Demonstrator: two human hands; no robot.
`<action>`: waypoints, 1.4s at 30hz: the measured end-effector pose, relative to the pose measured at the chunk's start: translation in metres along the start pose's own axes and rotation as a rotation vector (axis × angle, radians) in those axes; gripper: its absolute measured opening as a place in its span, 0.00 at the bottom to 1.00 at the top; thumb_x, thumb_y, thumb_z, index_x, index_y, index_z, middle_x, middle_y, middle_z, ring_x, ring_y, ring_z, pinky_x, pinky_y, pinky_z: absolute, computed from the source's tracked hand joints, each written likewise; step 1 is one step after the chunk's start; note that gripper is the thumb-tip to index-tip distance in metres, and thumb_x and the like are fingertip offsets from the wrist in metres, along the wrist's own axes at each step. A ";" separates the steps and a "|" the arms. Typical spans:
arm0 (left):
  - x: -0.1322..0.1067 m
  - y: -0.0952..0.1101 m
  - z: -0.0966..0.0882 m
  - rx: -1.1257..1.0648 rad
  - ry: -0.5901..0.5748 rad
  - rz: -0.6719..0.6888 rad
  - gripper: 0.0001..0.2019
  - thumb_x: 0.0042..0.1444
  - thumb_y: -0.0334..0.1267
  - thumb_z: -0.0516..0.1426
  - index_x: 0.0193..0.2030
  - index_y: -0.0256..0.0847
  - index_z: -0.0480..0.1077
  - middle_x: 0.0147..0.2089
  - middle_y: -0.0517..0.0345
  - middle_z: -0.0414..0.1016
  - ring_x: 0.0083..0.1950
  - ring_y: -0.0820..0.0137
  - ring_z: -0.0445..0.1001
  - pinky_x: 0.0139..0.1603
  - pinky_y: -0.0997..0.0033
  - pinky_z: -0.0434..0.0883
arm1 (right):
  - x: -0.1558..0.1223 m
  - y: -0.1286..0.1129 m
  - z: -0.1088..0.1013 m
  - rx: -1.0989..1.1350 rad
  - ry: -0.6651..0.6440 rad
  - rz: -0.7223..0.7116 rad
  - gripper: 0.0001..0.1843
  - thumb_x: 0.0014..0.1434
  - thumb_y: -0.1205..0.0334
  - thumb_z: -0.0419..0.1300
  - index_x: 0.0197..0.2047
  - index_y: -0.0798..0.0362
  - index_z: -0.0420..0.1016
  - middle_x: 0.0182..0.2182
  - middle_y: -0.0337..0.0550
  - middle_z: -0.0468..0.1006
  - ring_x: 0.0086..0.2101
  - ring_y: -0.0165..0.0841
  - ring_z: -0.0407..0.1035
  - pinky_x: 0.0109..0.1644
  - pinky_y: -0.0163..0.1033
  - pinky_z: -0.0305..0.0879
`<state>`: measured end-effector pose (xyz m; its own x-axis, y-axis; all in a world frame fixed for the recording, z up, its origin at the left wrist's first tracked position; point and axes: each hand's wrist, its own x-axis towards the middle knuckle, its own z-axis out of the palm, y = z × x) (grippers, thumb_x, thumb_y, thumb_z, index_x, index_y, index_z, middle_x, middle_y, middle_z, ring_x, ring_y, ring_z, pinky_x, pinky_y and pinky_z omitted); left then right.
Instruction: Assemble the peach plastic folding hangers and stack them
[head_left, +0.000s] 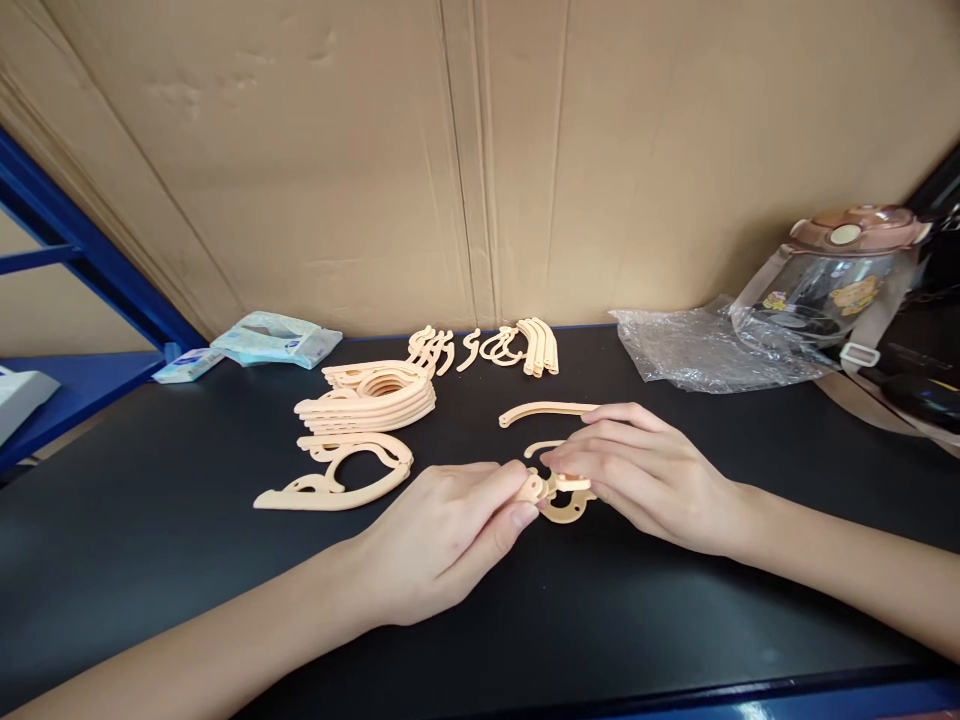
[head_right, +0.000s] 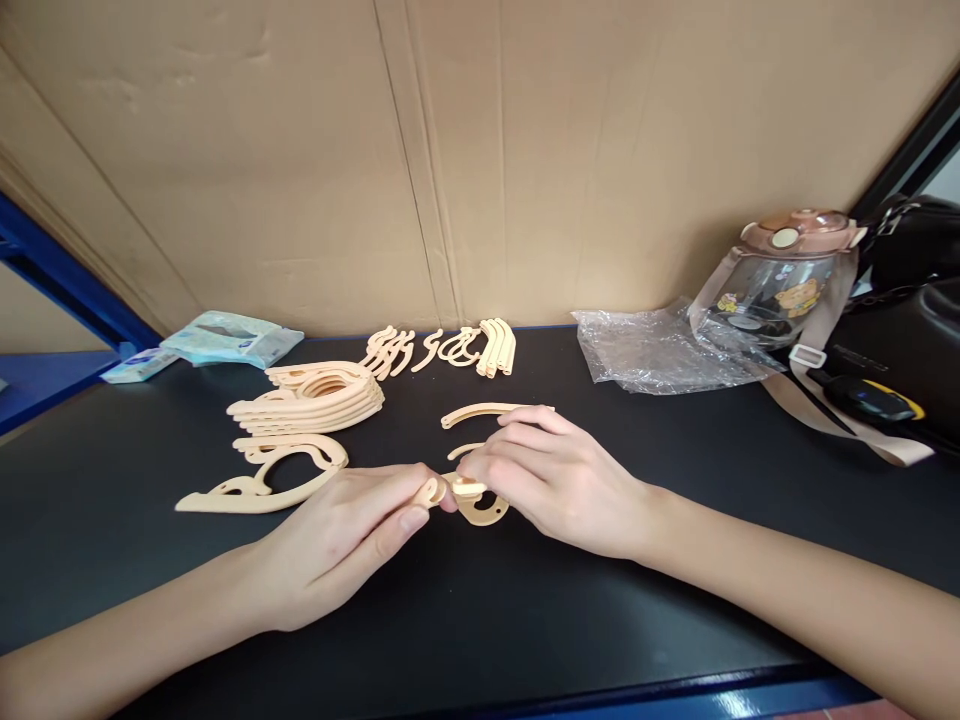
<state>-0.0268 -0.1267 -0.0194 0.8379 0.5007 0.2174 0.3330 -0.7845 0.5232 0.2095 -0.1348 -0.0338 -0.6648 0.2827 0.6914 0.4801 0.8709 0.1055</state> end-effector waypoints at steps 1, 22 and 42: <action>0.000 0.000 0.000 0.012 -0.003 0.007 0.14 0.69 0.39 0.38 0.41 0.41 0.63 0.33 0.57 0.68 0.31 0.68 0.67 0.33 0.70 0.61 | 0.000 0.000 0.001 0.001 0.007 -0.002 0.09 0.67 0.72 0.50 0.44 0.55 0.70 0.40 0.43 0.82 0.43 0.29 0.75 0.53 0.41 0.66; 0.005 -0.006 0.011 0.081 0.022 0.069 0.15 0.70 0.38 0.38 0.35 0.41 0.60 0.31 0.58 0.67 0.31 0.68 0.62 0.36 0.68 0.60 | -0.002 -0.008 -0.003 -0.108 0.000 -0.114 0.17 0.68 0.73 0.44 0.35 0.57 0.72 0.30 0.46 0.80 0.35 0.33 0.73 0.45 0.43 0.72; 0.003 0.004 -0.001 0.333 0.191 0.152 0.07 0.69 0.34 0.45 0.45 0.40 0.63 0.35 0.60 0.75 0.31 0.71 0.69 0.36 0.69 0.60 | -0.004 0.000 0.005 0.070 0.055 0.089 0.07 0.62 0.73 0.56 0.43 0.56 0.69 0.40 0.46 0.81 0.41 0.32 0.75 0.51 0.45 0.68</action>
<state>-0.0232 -0.1284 -0.0159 0.8035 0.4046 0.4366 0.3602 -0.9144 0.1846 0.2096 -0.1335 -0.0403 -0.5878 0.3396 0.7343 0.4934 0.8698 -0.0073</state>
